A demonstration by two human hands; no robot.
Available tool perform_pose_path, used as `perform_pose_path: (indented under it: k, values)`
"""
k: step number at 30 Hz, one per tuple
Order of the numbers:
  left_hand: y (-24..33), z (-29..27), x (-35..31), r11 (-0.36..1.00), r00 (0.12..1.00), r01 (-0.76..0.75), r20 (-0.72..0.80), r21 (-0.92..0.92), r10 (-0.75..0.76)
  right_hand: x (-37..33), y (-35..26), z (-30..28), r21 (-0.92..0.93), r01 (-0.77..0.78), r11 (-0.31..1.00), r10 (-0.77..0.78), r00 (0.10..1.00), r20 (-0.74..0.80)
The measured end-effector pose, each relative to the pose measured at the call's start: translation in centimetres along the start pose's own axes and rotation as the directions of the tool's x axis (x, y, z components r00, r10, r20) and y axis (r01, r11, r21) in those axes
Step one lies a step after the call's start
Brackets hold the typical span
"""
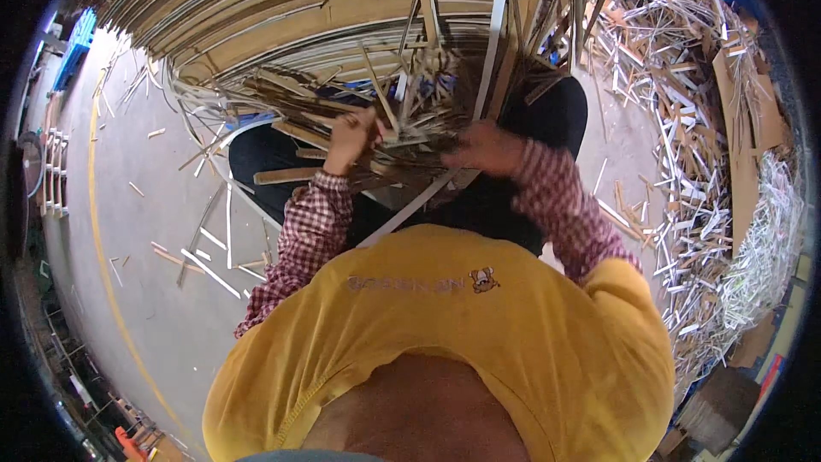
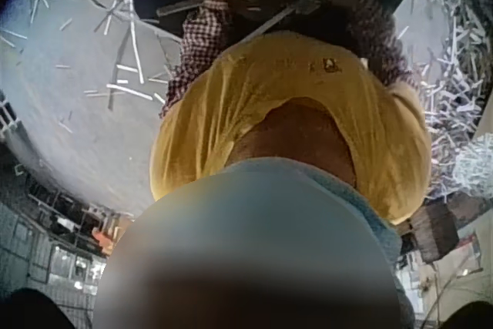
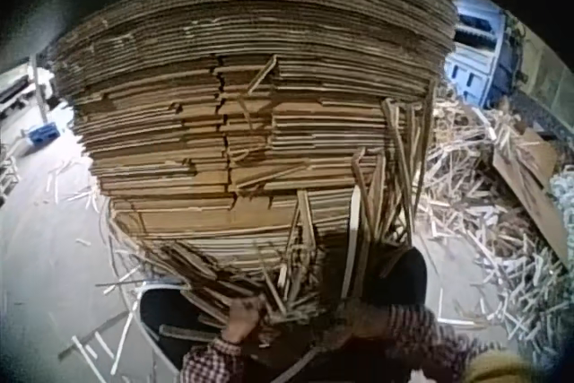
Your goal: The person is cutting and removing plastic strapping bands from a large stack of cardboard sheets using a pair of pliers.
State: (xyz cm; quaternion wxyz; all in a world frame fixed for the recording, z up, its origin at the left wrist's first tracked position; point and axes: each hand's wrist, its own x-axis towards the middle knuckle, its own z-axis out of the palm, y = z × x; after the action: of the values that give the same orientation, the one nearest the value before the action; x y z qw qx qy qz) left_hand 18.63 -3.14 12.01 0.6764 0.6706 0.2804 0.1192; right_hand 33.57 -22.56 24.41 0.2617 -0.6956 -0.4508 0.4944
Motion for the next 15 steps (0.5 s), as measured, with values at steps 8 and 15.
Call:
perform_pose_path:
  k: [8,15]
  values:
    - [-2.4,-1.6,-0.3,0.674,0.962,-0.054,-0.142,0.737,0.232,7.6,-4.6,-3.4,-0.364,0.288,0.886,-0.228,0.953,0.198]
    - [-1.6,-0.8,0.2,0.381,0.998,0.008,-0.034,0.924,0.06,6.3,-4.0,-4.6,-0.265,0.129,0.956,-0.08,0.979,0.186]
